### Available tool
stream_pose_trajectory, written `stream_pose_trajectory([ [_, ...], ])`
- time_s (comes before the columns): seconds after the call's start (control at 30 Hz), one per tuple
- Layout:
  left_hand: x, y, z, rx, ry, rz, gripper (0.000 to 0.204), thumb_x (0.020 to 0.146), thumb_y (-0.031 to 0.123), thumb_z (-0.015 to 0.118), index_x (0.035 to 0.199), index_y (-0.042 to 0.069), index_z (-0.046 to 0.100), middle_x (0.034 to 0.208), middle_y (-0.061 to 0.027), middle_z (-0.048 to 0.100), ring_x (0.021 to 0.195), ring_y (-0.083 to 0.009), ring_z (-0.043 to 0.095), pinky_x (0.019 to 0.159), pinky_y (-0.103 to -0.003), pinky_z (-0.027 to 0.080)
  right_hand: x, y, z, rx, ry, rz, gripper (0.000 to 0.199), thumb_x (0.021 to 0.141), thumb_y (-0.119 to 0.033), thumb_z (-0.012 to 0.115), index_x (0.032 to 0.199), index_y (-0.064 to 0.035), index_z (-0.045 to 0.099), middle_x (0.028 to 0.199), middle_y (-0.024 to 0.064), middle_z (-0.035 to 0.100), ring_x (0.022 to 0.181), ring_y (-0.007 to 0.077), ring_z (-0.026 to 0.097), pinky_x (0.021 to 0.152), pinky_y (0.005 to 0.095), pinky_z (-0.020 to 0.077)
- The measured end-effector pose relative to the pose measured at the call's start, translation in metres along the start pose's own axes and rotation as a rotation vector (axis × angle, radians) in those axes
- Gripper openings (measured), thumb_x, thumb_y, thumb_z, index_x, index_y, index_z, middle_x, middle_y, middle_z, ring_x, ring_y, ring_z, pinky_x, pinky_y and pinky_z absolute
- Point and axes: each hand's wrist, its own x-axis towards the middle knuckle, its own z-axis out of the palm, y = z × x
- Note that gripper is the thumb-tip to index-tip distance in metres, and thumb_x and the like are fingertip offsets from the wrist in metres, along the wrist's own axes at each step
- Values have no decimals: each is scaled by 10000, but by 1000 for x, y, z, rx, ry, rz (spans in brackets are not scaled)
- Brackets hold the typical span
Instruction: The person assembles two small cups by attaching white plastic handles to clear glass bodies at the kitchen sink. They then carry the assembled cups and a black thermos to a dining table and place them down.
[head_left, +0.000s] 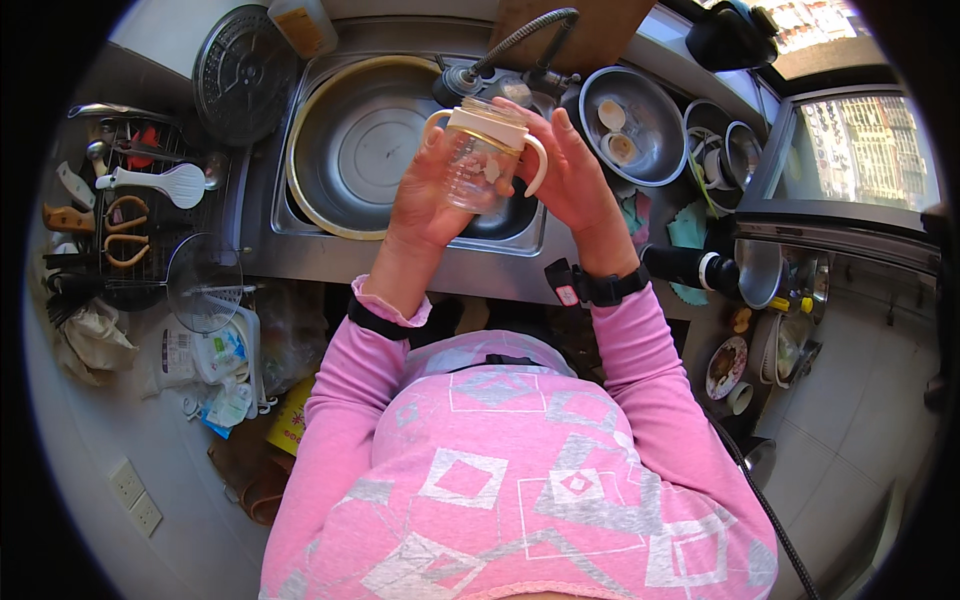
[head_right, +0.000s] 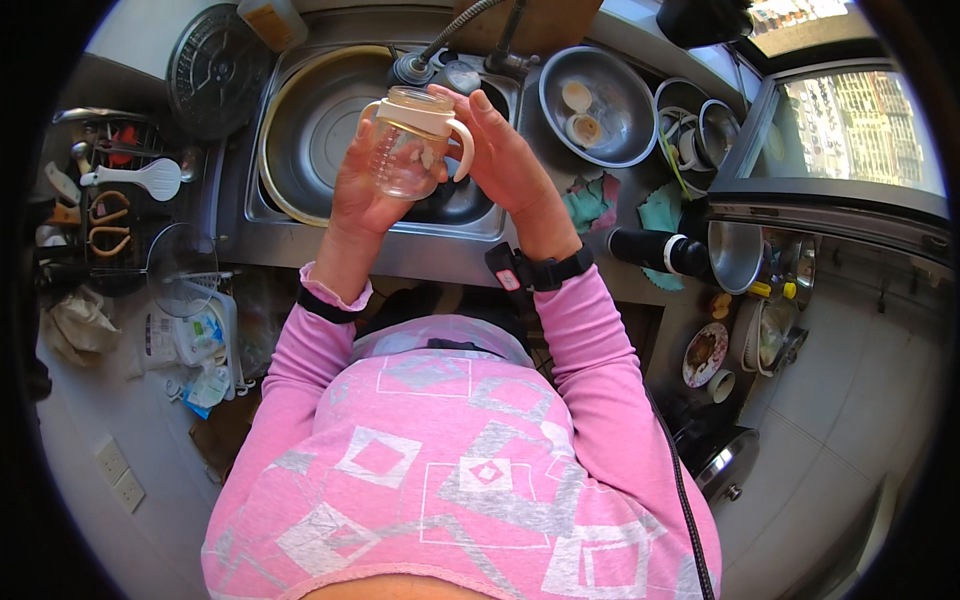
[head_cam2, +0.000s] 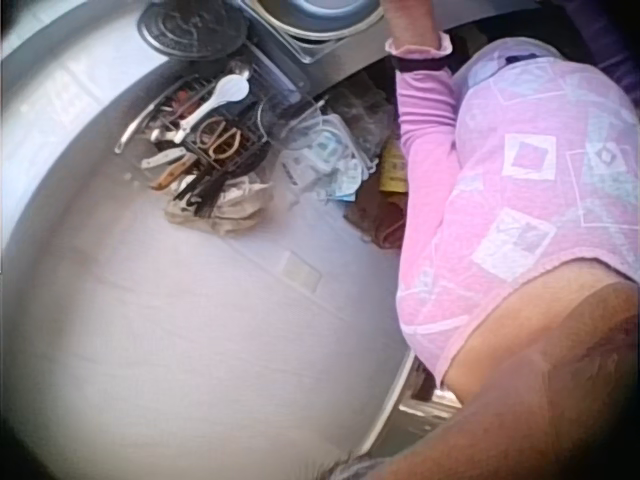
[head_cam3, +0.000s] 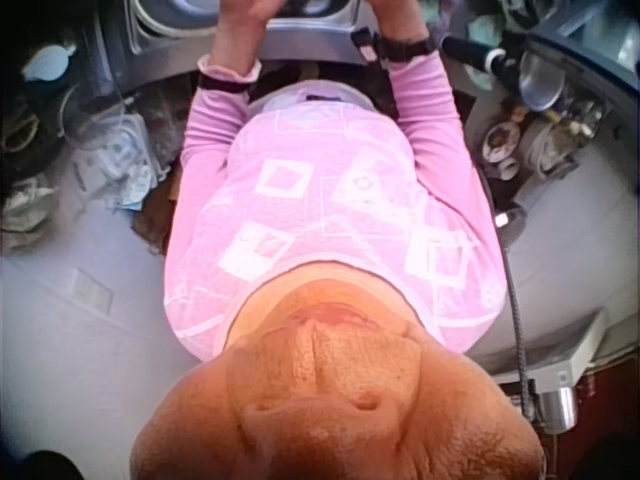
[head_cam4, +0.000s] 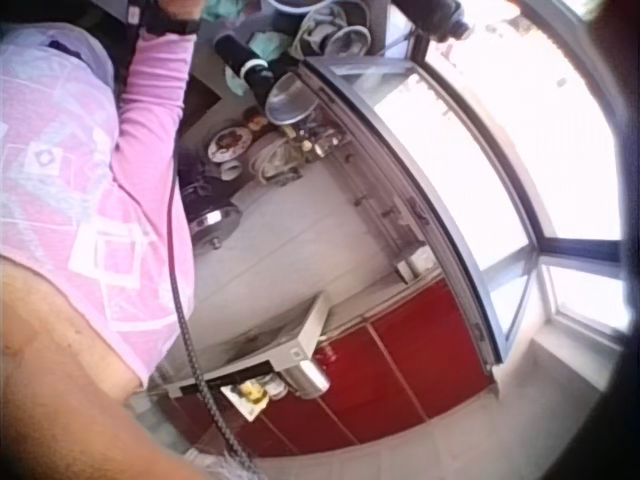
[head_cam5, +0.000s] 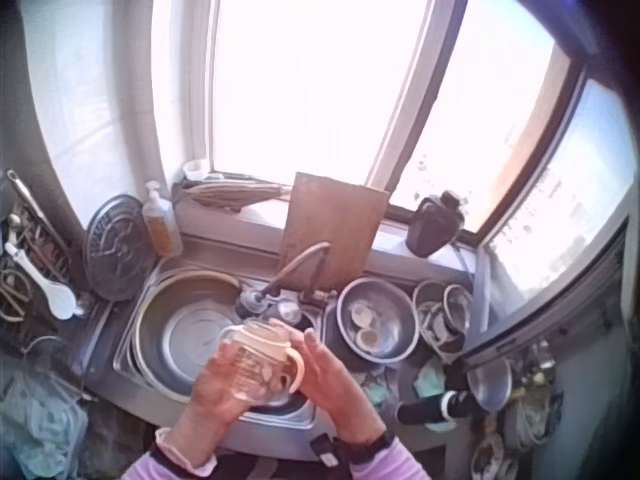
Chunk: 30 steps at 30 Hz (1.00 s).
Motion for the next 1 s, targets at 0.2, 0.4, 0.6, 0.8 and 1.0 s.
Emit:
stream_pose_trajectory([
  [0.2, -2, 0, -7, 0, 8, -24, 571, 883, 436, 709, 1339, 150, 518, 1294, -160, 560, 1135, -376, 588, 811, -553, 571, 6, 4, 13, -146, 87, -35, 648, 978, -502, 551, 1358, 21, 514, 957, 45, 646, 698, 102, 564, 572, 218, 448],
  [0.4, -10, -6, -5, -51, 186, 22, 476, 885, 369, 718, 1283, 164, 556, 1251, -141, 578, 1111, -356, 598, 863, -555, 558, 0, 25, 17, 87, 153, -32, 557, 967, -407, 576, 1341, 2, 527, 953, 34, 610, 709, 78, 524, 584, 211, 420],
  [0.6, -10, -9, 2, 12, 272, 83, 352, 942, 327, 641, 1213, 112, 578, 1122, -106, 654, 1037, -276, 646, 847, -492, 569, 0, 33, 15, 154, 126, -56, 539, 975, -393, 558, 1354, -12, 519, 1012, 32, 615, 794, 74, 535, 640, 210, 425],
  [0.8, -8, -11, 6, -4, 271, 43, 343, 947, 326, 627, 1233, 148, 560, 1144, -111, 637, 1044, -304, 638, 785, -522, 579, 0, 31, 15, 108, 189, -53, 558, 979, -447, 553, 1333, -15, 544, 996, 27, 630, 780, 76, 557, 652, 214, 456],
  [1.0, -9, 3, -1, -98, 205, -94, 366, 921, 349, 661, 1246, 214, 558, 1152, -110, 622, 1078, -339, 614, 760, -542, 576, 4, 24, 3, -65, 107, -23, 561, 963, -460, 607, 1304, -17, 569, 938, 21, 633, 725, 62, 564, 632, 187, 469],
])
